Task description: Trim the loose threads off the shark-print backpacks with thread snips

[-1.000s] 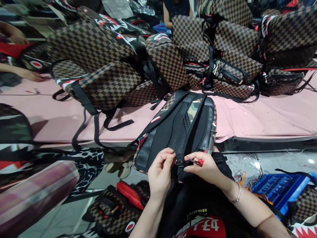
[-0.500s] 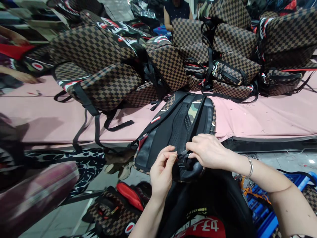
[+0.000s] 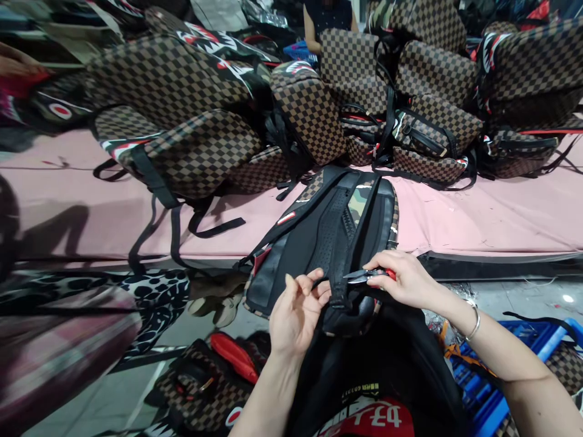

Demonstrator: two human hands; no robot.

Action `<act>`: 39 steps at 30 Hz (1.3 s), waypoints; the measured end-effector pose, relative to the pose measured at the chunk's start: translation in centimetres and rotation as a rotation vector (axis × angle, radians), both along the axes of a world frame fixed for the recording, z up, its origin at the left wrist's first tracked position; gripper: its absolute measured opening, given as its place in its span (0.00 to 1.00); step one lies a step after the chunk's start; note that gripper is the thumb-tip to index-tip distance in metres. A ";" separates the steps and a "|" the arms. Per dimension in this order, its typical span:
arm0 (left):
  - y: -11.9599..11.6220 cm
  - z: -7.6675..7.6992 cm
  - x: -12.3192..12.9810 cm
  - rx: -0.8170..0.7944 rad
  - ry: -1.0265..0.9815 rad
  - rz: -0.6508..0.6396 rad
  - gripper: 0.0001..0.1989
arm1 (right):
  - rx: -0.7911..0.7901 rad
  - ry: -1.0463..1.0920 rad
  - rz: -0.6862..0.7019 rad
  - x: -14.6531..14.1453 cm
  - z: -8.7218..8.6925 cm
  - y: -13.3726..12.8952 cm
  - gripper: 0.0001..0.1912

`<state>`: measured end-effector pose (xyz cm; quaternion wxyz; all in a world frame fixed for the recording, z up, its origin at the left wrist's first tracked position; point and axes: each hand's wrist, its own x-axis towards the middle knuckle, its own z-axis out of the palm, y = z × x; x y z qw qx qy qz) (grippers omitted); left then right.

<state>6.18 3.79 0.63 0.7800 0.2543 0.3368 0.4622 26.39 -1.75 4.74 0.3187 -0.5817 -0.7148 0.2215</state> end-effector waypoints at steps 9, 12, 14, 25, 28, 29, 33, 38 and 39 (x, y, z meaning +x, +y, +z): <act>-0.1 0.4 0.6 0.017 0.090 -0.024 0.16 | 0.093 -0.203 0.140 -0.2 1.0 0.4 0.08; 0.2 0.4 0.5 -0.010 0.144 -0.091 0.13 | 0.078 -0.057 0.069 -0.2 0.4 0.4 0.06; 0.6 0.3 0.5 -0.038 0.203 -0.167 0.13 | 0.000 0.177 -0.031 -0.2 -0.6 0.0 0.06; 2.6 0.3 1.6 0.077 0.180 -0.326 0.17 | 0.097 0.165 -0.250 -5.0 -6.7 -2.1 0.07; 3.2 0.1 0.9 0.140 0.342 -0.344 0.15 | 0.184 -0.049 -0.282 -5.3 -7.3 -1.5 0.14; 3.4 0.0 0.7 0.191 0.442 -0.333 0.15 | 0.195 -0.133 -0.272 -5.3 -7.4 -1.4 0.15; 4.1 -0.6 -0.2 0.443 0.872 -0.312 0.18 | 0.231 -0.384 -0.216 -5.6 -7.6 -1.4 0.12; 4.2 -1.3 0.4 0.528 0.959 -0.373 0.14 | 0.198 -0.463 -0.287 -6.6 -7.4 -2.1 0.11; 4.2 -1.3 0.7 0.518 0.927 -0.357 0.13 | 0.169 -0.455 -0.315 -6.8 -7.2 -2.2 0.11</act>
